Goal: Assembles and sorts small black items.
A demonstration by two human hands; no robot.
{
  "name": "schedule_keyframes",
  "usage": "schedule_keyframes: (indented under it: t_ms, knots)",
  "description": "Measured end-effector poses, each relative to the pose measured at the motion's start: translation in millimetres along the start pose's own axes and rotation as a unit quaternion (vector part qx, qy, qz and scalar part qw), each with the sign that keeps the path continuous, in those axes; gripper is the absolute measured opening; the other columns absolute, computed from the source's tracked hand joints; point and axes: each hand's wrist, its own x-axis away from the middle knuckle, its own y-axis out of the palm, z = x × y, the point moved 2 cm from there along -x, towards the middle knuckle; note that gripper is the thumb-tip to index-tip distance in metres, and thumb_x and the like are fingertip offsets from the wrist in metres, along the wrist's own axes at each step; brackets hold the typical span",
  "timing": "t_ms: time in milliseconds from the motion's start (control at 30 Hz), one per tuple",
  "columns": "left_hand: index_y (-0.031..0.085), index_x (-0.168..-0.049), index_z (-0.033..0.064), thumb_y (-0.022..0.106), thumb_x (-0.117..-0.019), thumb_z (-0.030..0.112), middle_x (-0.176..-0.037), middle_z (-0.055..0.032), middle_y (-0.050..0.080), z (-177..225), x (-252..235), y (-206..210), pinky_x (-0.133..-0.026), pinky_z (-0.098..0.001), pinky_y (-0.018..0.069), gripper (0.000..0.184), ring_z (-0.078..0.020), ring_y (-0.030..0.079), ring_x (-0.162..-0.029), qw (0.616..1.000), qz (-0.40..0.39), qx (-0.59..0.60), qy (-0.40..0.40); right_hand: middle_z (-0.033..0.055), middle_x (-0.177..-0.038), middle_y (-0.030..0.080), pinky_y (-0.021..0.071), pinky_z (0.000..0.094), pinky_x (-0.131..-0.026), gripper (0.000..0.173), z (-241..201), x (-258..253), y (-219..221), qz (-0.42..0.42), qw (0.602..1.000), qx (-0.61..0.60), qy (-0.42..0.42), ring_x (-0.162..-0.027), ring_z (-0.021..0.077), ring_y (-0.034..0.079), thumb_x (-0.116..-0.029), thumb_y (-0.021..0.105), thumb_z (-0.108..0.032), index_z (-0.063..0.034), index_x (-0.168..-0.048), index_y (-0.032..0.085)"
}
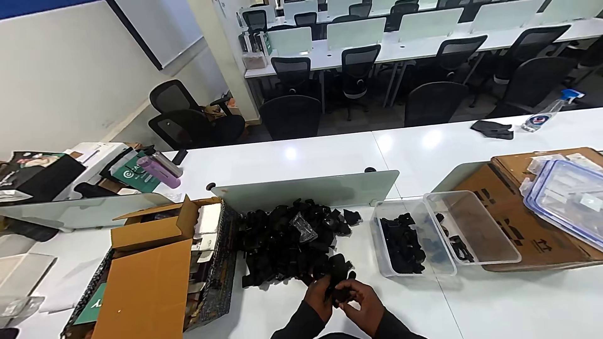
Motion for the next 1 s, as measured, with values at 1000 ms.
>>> schedule_keyframes:
  t_ms: [1000]
  knots:
    - [0.062,-0.128,-0.0032,0.071,-0.0891,0.007,-0.117,-0.0216,0.07,-20.1,6.4,7.8,-0.103,-0.054,0.0514,0.041,-0.0318,0.068,-0.111,0.963,-0.259,0.071,-0.028,0.0068,-0.075,0.065,0.0564,0.0457,-0.064,0.049,3.1,-18.3,-24.4,0.15,0.944,0.239,0.171,-0.065,0.0226,0.064,-0.0946,0.063,-0.043,-0.0007,-0.119,0.061]
